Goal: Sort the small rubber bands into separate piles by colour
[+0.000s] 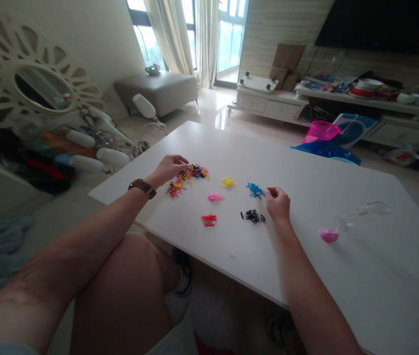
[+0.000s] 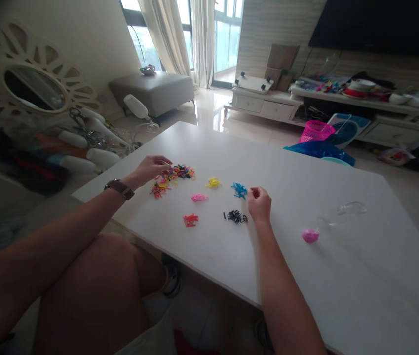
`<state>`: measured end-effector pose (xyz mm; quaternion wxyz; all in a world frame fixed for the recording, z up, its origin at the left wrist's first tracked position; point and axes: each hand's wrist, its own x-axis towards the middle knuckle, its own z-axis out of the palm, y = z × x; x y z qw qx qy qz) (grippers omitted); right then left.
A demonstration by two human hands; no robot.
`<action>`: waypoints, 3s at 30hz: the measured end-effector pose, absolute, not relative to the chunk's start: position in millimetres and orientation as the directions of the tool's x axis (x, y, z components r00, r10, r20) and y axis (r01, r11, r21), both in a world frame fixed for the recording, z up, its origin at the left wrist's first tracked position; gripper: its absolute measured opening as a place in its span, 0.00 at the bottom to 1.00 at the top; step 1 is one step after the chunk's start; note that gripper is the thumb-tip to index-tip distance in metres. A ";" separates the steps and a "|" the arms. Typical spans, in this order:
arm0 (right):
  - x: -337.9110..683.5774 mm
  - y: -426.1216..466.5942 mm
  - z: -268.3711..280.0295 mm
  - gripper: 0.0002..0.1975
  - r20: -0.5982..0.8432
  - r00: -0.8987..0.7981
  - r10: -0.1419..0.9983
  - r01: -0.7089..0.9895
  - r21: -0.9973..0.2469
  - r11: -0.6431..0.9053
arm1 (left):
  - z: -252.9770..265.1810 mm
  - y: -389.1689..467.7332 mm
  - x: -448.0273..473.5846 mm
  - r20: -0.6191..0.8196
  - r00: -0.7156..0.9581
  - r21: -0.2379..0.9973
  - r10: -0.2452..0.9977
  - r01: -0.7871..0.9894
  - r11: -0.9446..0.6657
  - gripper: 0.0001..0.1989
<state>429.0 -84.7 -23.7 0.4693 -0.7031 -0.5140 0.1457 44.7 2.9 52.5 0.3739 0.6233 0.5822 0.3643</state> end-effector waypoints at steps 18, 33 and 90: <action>430.8 -82.1 -30.9 0.11 0.364 0.436 0.823 0.607 -0.794 0.029 | 26.3 6.8 10.2 -0.119 0.159 0.720 0.980 0.693 -0.025 0.10; 395.0 -110.1 7.8 0.11 0.612 0.111 0.783 0.655 -0.638 0.405 | 17.6 5.7 -3.4 -0.234 0.086 0.712 0.968 0.693 0.111 0.11; 401.6 -108.8 7.7 0.22 0.688 0.126 0.715 0.654 -0.599 0.462 | 0.5 8.6 -25.7 -0.059 -0.091 0.679 0.994 0.727 0.106 0.10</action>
